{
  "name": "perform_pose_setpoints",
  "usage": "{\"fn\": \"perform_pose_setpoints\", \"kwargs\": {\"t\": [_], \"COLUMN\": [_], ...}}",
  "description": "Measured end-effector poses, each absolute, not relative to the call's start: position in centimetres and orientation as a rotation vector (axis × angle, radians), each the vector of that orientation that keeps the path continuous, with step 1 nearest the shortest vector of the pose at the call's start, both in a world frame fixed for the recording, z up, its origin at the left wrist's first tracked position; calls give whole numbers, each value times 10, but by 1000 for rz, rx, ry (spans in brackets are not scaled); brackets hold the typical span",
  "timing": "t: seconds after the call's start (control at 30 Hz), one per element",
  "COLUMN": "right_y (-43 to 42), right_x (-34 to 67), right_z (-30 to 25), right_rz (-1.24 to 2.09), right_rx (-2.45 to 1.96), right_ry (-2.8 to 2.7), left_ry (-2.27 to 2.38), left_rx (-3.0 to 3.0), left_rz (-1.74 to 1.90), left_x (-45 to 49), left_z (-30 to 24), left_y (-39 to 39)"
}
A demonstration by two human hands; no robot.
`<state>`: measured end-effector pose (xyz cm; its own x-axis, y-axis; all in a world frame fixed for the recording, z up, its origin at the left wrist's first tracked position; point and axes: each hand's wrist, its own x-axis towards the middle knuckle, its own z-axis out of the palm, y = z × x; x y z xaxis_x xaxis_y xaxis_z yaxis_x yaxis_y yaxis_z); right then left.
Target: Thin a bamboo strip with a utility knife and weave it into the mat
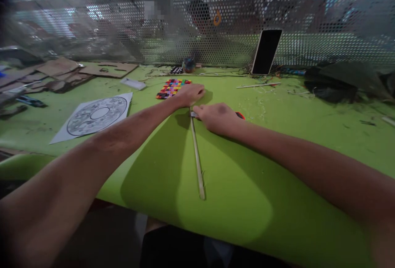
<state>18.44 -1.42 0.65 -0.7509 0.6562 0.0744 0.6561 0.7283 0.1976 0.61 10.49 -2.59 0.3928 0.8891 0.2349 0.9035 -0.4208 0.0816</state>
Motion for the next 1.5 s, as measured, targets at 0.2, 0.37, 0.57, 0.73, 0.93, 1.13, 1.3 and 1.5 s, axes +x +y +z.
{"fn": "perform_pose_setpoints", "kwargs": {"t": [0.2,0.37,0.57,0.73,0.93,1.13,1.3,1.5], "right_y": [-17,-16,-17,-16,-15,-9,-6,-23], "right_x": [183,184,185,186,187,188,188,194], "right_z": [11,10,11,9,9,7,8,11], "right_rz": [406,451,425,484,446,452,509,463], "right_rx": [1038,986,963,940,928,886,800,811], "right_ry": [2859,2867,2891,2904,2906,2893,2863,2838], "left_ry": [-1652,-1646,-1620,-1632,-1642,-1647,-1674,-1644], "left_rx": [-2573,-2570,-2576,-2561,-2572,-2574,-2580,-2589], "left_rz": [-375,-351,-335,-308,-278,-319,-346,-331], "left_x": [6,6,6,6,5,5,5,5], "left_z": [-25,-26,-28,-26,-22,-25,-26,-26], "left_y": [104,107,110,109,105,108,108,107]}}
